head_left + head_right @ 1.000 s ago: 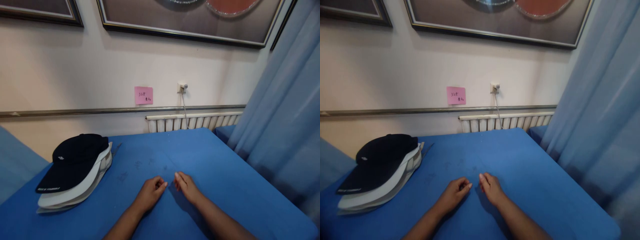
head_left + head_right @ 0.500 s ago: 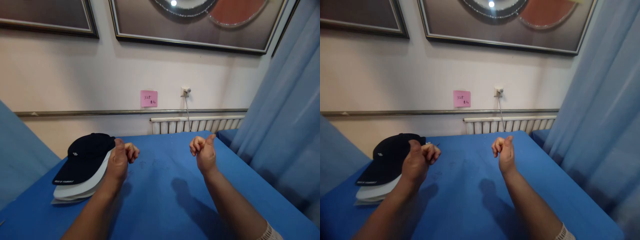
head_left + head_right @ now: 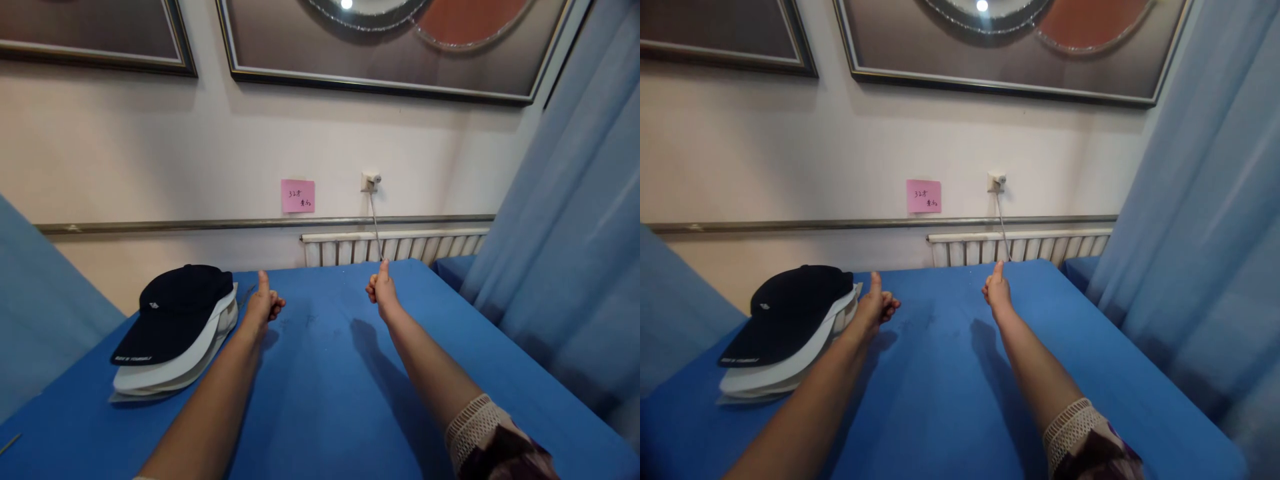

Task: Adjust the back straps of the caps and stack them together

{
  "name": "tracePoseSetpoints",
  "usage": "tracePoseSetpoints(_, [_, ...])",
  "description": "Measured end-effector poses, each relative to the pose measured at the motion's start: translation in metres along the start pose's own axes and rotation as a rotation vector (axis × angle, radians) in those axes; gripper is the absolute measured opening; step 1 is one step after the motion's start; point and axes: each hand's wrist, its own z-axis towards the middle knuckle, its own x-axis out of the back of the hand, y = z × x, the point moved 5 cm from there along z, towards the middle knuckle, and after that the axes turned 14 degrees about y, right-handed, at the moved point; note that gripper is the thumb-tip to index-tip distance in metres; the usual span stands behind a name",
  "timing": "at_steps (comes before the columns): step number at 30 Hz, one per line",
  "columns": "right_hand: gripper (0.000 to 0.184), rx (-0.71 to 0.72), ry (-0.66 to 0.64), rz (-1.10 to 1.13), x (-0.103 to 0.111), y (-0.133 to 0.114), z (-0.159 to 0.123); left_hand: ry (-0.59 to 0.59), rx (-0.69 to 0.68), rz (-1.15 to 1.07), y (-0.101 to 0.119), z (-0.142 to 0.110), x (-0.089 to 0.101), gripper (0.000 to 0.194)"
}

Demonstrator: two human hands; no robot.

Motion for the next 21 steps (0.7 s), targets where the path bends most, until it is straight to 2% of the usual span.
tracePoseSetpoints(7, [0.069,-0.028,-0.035,-0.009,-0.004,0.009,-0.006,0.006,0.058,-0.01,-0.019,-0.001,-0.002,0.076])
tracePoseSetpoints(21, [0.067,-0.035,-0.087,-0.145,-0.011,0.036,-0.016,-0.024,-0.037,0.174,-0.038,-0.017,-0.008,0.073])
